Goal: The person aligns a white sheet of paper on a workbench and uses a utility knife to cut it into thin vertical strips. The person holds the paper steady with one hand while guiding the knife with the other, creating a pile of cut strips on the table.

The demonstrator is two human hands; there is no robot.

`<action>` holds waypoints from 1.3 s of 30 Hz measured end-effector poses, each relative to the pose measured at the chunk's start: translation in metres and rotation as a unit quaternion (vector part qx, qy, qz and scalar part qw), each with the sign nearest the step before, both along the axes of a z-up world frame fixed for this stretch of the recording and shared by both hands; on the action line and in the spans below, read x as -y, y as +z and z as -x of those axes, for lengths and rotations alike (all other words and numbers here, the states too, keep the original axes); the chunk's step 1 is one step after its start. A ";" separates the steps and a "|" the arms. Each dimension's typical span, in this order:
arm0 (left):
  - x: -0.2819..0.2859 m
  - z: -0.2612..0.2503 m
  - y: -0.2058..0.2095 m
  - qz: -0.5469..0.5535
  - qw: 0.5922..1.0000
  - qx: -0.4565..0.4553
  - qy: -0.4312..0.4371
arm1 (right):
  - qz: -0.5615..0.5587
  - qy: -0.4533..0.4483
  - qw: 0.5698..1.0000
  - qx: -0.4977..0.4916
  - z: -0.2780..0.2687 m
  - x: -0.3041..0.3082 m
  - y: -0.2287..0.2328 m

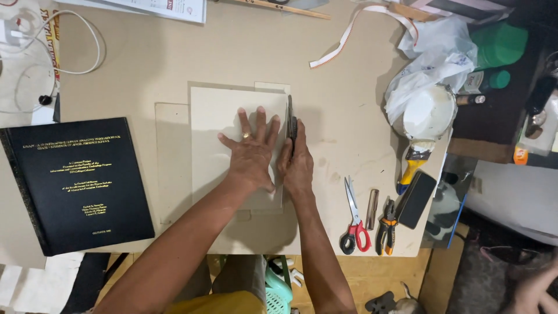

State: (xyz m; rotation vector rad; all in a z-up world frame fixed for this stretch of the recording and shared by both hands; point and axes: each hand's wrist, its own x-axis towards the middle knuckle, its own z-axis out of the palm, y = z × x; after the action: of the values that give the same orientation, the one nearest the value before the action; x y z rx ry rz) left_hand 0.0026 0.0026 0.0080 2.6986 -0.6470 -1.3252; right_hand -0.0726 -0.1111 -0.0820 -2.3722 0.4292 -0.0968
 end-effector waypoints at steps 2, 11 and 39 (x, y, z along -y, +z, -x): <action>0.001 0.001 -0.001 -0.004 1.000 0.006 -0.006 | -0.009 0.000 1.000 -0.007 -0.001 0.000 0.001; 0.001 0.001 0.004 -0.006 1.000 0.004 -0.011 | -0.006 -0.011 0.998 -0.061 -0.007 -0.002 0.009; 0.008 0.003 -0.002 -0.058 0.998 0.008 -0.030 | 0.067 0.052 0.943 -0.321 0.020 -0.006 0.082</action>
State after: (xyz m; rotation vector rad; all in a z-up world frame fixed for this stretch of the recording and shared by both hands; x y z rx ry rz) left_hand 0.0000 -0.0055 0.0055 2.8035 -0.6781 -1.3996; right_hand -0.0927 -0.1051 -0.0003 -2.5155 0.6101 0.7375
